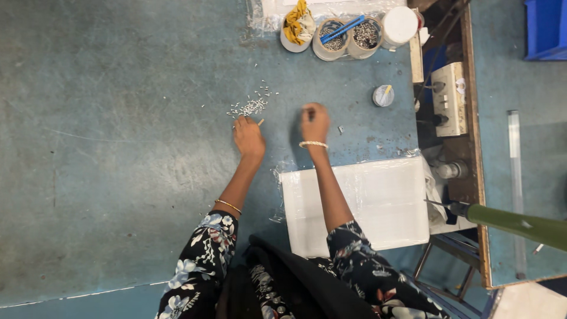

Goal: The person wraps a white foam block with clear tape, secures it, and then uses a green drill to make holes in the block. They also gather small metal pieces from the table and place them into a container.

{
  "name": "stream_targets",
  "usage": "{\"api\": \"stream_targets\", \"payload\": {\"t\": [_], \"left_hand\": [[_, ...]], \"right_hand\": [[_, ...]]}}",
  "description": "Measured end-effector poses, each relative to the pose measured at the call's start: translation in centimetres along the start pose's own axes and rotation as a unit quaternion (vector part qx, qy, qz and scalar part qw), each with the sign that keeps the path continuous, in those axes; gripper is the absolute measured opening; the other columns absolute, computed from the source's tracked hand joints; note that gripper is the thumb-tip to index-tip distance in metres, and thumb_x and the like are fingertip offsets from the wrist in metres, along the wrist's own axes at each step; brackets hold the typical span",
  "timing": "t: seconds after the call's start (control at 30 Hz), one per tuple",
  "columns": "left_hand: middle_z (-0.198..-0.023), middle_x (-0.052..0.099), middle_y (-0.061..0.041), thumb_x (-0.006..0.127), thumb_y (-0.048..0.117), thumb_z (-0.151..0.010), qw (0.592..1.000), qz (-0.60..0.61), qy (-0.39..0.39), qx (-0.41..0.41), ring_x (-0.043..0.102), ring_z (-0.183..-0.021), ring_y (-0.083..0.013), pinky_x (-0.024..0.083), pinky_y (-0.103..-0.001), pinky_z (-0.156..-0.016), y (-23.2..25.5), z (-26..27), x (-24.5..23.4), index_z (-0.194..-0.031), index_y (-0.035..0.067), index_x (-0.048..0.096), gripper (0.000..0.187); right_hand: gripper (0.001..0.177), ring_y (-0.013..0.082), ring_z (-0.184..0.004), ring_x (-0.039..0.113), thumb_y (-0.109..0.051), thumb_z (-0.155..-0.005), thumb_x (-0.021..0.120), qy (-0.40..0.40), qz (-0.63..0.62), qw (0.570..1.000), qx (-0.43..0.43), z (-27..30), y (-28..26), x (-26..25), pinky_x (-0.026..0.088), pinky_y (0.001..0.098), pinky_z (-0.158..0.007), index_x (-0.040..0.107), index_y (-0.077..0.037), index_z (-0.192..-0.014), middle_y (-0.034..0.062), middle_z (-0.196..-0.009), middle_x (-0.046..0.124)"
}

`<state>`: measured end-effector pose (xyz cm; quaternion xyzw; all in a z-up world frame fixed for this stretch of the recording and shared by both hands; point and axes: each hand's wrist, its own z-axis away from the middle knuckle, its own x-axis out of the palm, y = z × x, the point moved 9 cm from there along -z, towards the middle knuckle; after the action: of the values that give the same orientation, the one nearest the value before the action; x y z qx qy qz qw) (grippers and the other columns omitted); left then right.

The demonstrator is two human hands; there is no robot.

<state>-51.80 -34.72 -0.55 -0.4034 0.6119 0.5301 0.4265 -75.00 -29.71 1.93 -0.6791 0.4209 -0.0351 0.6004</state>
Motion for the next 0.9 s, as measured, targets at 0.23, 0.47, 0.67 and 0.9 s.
{"api": "stream_targets", "payload": {"t": [0.23,0.47,0.67,0.9], "left_hand": [[-0.109,0.062,-0.023,0.067,-0.008,-0.078,0.99,0.131,-0.032,-0.048,0.06,-0.105,-0.0399,0.05,-0.046,-0.093,-3.7,2.9,0.0,-0.103,-0.004,0.061,0.026],[-0.087,0.075,-0.012,0.067,0.001,-0.096,0.86,0.48,-0.061,-0.159,0.073,-0.076,-0.017,0.059,-0.029,-0.068,-5.7,7.7,3.2,-0.104,-0.002,0.065,0.009],[-0.086,0.076,-0.008,0.067,0.004,-0.095,0.764,0.617,-0.157,-0.103,0.073,-0.075,-0.0126,0.061,-0.027,-0.068,7.0,8.7,8.3,-0.1,-0.001,0.073,0.009],[-0.084,0.077,-0.013,0.071,0.0,-0.089,0.83,0.534,-0.143,-0.077,0.076,-0.076,-0.0179,0.059,-0.03,-0.068,16.5,11.4,3.1,-0.092,-0.004,0.071,0.004]], "right_hand": [[0.028,0.0285,-0.087,0.062,-0.003,-0.081,0.078,0.031,0.132,0.989,0.056,1.3,3.2,-10.2,0.052,0.0408,-0.082,0.066,0.0,-0.106,0.0134,-0.101,0.06],[0.014,0.0347,-0.095,0.061,-0.002,-0.089,0.073,-0.005,0.205,0.977,-0.051,2.3,0.7,-10.0,0.05,0.0426,-0.085,0.071,0.002,-0.103,0.0178,-0.101,0.064],[0.014,0.0258,-0.08,0.068,-0.013,-0.095,0.067,-0.041,0.014,0.984,0.173,2.6,7.1,-9.5,0.055,0.0374,-0.071,0.071,0.0,-0.096,0.0155,-0.091,0.07],[0.028,0.0174,-0.085,0.068,-0.016,-0.1,0.051,-0.062,-0.411,0.827,0.378,8.1,11.6,-9.4,0.055,0.0279,-0.075,0.071,0.002,-0.108,0.0124,-0.097,0.072]]}}
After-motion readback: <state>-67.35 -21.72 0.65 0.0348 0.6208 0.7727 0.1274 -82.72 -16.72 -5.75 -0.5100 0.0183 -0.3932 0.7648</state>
